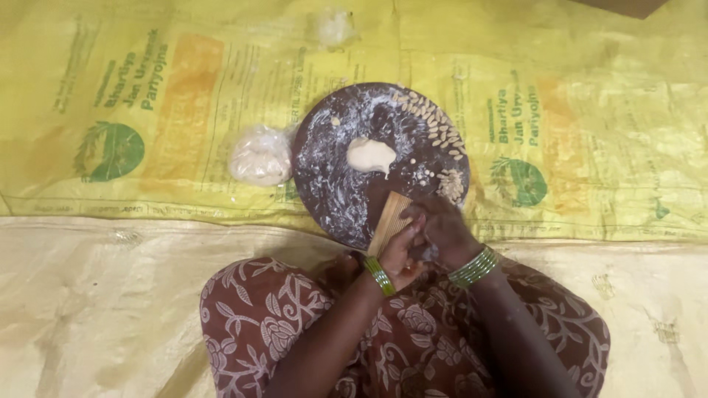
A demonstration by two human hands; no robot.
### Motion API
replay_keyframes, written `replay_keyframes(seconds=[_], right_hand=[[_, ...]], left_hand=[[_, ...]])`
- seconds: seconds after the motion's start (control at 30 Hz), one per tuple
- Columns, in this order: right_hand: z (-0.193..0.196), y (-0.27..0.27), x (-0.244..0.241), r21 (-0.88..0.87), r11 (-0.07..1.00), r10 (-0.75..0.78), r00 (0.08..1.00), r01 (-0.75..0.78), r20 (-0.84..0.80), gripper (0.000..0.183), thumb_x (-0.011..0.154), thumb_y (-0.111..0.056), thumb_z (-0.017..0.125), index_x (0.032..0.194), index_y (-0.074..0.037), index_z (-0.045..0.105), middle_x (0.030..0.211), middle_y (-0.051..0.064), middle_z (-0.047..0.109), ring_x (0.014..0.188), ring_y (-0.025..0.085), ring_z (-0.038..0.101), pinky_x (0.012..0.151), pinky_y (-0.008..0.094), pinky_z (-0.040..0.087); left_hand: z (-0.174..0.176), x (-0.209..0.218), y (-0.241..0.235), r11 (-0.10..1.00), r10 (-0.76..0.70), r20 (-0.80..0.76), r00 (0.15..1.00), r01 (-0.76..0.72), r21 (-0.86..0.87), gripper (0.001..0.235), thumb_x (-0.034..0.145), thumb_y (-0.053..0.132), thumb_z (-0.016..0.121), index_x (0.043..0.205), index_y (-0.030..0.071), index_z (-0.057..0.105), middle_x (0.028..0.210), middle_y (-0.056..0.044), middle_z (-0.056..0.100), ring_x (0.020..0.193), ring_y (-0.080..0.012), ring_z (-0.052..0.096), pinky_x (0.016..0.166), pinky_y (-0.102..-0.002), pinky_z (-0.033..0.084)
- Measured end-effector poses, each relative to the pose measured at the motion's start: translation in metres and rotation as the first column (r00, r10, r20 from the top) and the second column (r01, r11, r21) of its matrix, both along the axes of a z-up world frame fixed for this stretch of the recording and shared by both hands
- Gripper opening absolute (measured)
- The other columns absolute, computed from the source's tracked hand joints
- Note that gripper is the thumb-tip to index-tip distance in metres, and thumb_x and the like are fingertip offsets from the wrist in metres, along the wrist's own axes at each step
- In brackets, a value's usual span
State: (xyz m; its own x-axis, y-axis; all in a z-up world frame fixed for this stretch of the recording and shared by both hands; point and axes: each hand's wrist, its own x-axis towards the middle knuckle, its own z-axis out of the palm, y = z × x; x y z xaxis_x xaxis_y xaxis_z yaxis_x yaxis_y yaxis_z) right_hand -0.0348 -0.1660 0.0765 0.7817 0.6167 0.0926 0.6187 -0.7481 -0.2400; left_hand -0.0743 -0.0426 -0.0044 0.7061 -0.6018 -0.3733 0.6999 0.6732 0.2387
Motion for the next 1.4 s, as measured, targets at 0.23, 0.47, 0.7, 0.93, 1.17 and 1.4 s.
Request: replay_keyframes(seconds=[0.23, 0.47, 0.7, 0.93, 1.17, 1.4], right_hand=[[-0.017, 0.024, -0.04, 0.043, 0.986, -0.165, 0.981, 0.162, 0.101, 0.043, 0.077, -0.019, 0.077, 0.114, -0.001, 0.064, 0.107, 0.014, 0.069, 0.105, 0.032, 0.063, 0.103, 0.051, 0.044], [-0.001, 0.032, -0.035, 0.275, 0.951, -0.177, 0.977, 0.139, 0.118, 0.038, 0.076, -0.014, 0.074, 0.11, -0.003, 0.066, 0.105, 0.014, 0.071, 0.102, 0.033, 0.064, 0.099, 0.05, 0.042], [-0.021, 0.022, -0.022, 0.349, 0.923, -0.204, 0.976, 0.163, 0.083, 0.023, 0.08, -0.012, 0.069, 0.102, -0.007, 0.071, 0.104, 0.011, 0.074, 0.097, 0.03, 0.068, 0.09, 0.046, 0.049], [-0.033, 0.016, -0.008, 0.671, 0.597, -0.204, 0.893, 0.439, -0.401, 0.04, 0.102, -0.02, 0.035, 0.111, -0.007, 0.072, 0.097, 0.006, 0.076, 0.085, 0.016, 0.08, 0.064, 0.025, 0.065], [-0.008, 0.028, -0.013, 0.579, 0.815, -0.194, 0.942, 0.0, 0.273, 0.023, 0.118, -0.027, 0.041, 0.133, -0.02, 0.057, 0.133, 0.003, 0.07, 0.139, 0.024, 0.057, 0.113, 0.039, 0.044], [-0.005, 0.062, -0.058, 0.341, 0.94, -0.056, 0.996, 0.028, 0.071, 0.07, 0.107, -0.056, 0.017, 0.155, -0.011, 0.042, 0.163, 0.009, 0.041, 0.159, 0.026, 0.022, 0.132, 0.053, 0.01]], left_hand=[[0.003, 0.013, 0.033, 0.986, 0.063, 0.062, 0.996, -0.071, 0.148, 0.026, 0.103, 0.04, 0.053, 0.112, 0.017, 0.06, 0.072, 0.0, 0.063, 0.054, -0.0146, 0.062, 0.047, -0.033, 0.056], [-0.002, 0.015, 0.03, 0.984, 0.106, -0.06, 0.993, -0.096, 0.151, 0.035, 0.097, 0.048, 0.058, 0.089, 0.014, 0.063, 0.066, -0.002, 0.062, 0.049, -0.0179, 0.062, 0.046, -0.039, 0.057], [-0.009, 0.022, 0.013, 0.977, 0.199, -0.062, 0.978, -0.193, 0.095, 0.028, 0.102, 0.042, 0.059, 0.116, 0.019, 0.064, 0.084, -0.003, 0.067, 0.061, -0.0166, 0.063, 0.055, -0.034, 0.056], [-0.013, 0.018, 0.014, 0.982, 0.138, -0.086, 0.987, -0.148, -0.121, 0.069, 0.102, 0.072, 0.048, 0.112, 0.006, 0.064, 0.092, -0.008, 0.069, 0.087, -0.021, 0.065, 0.083, -0.04, 0.057], [0.032, 0.034, 0.029, 0.789, 0.195, -0.091, 0.976, -0.212, -0.576, 0.09, 0.1, 0.083, 0.039, 0.104, -0.005, 0.053, 0.149, -0.016, 0.06, 0.117, -0.0301, 0.063, 0.096, -0.046, 0.055], [0.036, 0.046, 0.055, 0.784, 0.304, 0.09, 0.948, -0.196, -0.589, 0.102, 0.09, 0.085, 0.033, 0.163, 0.014, 0.023, 0.165, -0.021, 0.028, 0.15, -0.0308, 0.039, 0.113, -0.049, 0.05]])
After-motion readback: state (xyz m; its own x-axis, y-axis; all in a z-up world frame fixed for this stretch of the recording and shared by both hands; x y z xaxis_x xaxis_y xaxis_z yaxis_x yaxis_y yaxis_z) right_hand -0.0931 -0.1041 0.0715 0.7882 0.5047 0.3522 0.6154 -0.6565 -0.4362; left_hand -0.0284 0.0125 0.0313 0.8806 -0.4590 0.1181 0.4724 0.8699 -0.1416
